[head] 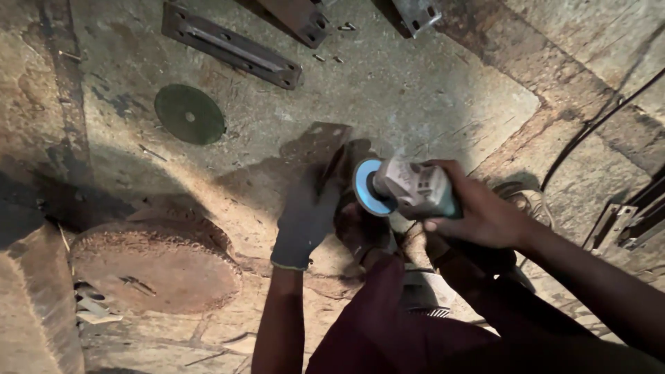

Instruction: Grind and smooth the edges of metal brackets using an angle grinder.

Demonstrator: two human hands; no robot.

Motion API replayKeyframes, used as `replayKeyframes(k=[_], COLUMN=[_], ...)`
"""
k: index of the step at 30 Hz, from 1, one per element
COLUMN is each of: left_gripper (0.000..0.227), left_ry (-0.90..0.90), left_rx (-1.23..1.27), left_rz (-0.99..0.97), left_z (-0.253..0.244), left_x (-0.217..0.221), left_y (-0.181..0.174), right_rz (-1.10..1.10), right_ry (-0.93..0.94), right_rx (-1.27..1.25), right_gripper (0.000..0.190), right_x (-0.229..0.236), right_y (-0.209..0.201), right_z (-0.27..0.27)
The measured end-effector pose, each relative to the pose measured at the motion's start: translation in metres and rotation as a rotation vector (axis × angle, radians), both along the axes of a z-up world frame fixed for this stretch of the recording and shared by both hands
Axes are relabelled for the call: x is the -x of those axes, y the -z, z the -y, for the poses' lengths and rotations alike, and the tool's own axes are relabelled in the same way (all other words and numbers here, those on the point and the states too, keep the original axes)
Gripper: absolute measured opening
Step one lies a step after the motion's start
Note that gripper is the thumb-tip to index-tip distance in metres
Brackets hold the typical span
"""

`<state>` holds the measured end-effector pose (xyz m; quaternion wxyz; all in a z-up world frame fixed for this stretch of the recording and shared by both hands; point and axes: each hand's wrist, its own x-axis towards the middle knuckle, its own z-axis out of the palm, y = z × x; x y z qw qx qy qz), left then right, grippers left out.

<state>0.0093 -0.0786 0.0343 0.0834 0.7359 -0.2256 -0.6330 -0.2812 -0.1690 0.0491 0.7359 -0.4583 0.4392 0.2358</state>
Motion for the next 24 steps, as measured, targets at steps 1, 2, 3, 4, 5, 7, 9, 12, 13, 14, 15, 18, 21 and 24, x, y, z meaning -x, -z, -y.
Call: replayKeyframes(k=[1, 2, 3, 4, 5, 7, 9, 12, 13, 14, 15, 18, 21, 24], left_gripper=[0.045, 0.044, 0.044, 0.045, 0.046, 0.047, 0.049, 0.047, 0.047, 0.047, 0.047, 0.046, 0.040, 0.037], left_ry=[0.096, 0.193, 0.194, 0.261, 0.332, 0.396, 0.456, 0.515, 0.489, 0.463, 0.458, 0.491, 0.444, 0.422], left_rx=[0.102, 0.203, 0.207, 0.239, 0.266, 0.116, -0.033, -0.002, -0.019, -0.036, -0.037, -0.169, -0.130, -0.163], left_rz=[0.062, 0.125, 0.127, 0.202, 0.273, 0.333, 0.392, 0.415, 0.397, 0.378, 0.381, 0.378, 0.408, 0.385], left_z=[0.002, 0.005, 0.001, -0.002, -0.006, -0.009, -0.014, -0.022, -0.016, -0.011, -0.008, -0.002, -0.002, -0.008], left_x=[0.000, 0.001, 0.001, 0.003, 0.004, 0.008, 0.009, 0.006, 0.005, 0.004, 0.004, 0.004, 0.005, 0.007], left_y=[-0.005, -0.009, -0.009, -0.007, -0.007, 0.001, 0.010, 0.016, 0.016, 0.016, 0.014, 0.010, 0.008, 0.009], right_rz=[0.041, 0.083, 0.085, 0.100, 0.111, 0.113, 0.113, 0.026, 0.033, 0.040, 0.043, 0.074, 0.032, 0.088], right_ry=[0.092, 0.184, 0.186, 0.226, 0.271, 0.263, 0.250, 0.233, 0.250, 0.266, 0.262, 0.275, 0.247, 0.284], right_rx=[0.033, 0.067, 0.071, 0.075, 0.073, 0.138, 0.203, 0.229, 0.257, 0.286, 0.286, 0.327, 0.358, 0.420], right_gripper=[0.096, 0.097, 0.097, 0.096, 0.095, 0.094, 0.093, 0.093, 0.093, 0.093, 0.093, 0.091, 0.089, 0.086], right_x=[0.006, 0.013, 0.014, 0.016, 0.018, 0.011, 0.004, -0.009, -0.013, -0.017, -0.019, -0.025, -0.027, -0.024], right_y=[0.003, 0.005, 0.005, 0.006, 0.006, 0.001, -0.003, -0.009, -0.009, -0.008, -0.007, 0.000, 0.005, 0.004], right_z=[-0.005, -0.009, -0.010, -0.010, -0.014, -0.012, -0.012, -0.018, -0.018, -0.018, -0.020, -0.028, -0.034, -0.033])
